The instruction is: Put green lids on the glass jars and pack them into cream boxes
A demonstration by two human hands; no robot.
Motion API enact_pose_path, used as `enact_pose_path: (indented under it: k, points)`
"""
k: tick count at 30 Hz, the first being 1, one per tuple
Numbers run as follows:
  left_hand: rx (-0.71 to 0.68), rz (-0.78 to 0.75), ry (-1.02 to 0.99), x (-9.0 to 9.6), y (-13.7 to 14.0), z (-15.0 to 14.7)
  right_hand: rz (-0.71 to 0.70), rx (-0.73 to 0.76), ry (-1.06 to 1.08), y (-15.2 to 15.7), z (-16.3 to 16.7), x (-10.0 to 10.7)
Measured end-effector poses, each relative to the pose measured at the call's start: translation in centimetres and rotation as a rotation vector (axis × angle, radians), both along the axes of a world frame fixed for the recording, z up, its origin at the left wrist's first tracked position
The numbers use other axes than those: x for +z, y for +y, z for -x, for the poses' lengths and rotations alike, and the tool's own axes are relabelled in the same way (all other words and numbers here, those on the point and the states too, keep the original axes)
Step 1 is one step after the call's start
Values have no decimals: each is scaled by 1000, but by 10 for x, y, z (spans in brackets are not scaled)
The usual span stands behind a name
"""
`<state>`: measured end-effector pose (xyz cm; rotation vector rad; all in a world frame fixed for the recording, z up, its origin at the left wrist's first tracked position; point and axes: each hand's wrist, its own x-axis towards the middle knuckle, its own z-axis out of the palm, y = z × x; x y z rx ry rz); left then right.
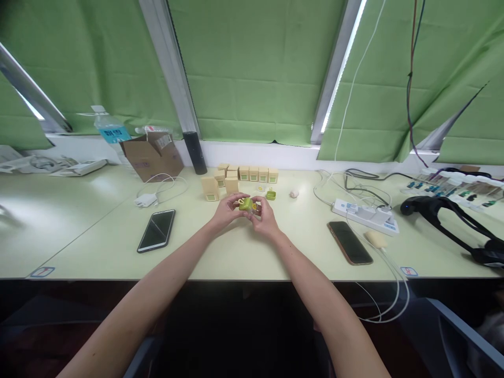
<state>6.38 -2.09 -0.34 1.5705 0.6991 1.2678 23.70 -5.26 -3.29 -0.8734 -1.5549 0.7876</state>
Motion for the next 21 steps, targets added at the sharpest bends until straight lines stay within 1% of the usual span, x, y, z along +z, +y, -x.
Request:
enact_pose_path:
  k: [2,5,7,9,12,14,17,21]
  points:
    - [6,6,11,-1,-1,-1,8,-21,16,1,0,1]
    - [44,10,21,-4,-4,-3,30,-101,24,3,-1,0]
    - [82,22,55,-6,-7,-6,46,-158,2,5,-2,-2]
    - [91,62,84,-7,-9,-9,45,-185,-44,8,-2,-4]
    - [68,118,69,-9,-10,-13,12,-190,-102,9,-2,-6]
    - [64,126,37,-10,-10,-13,-14,-183,-111,10,-3,-6]
    - [74,101,15,-12,-7,-12,-31,-168,-100,10,-6,-5]
    - [87,10,125,-12,-4,-9,-7,-126,-109,13,-12,-5]
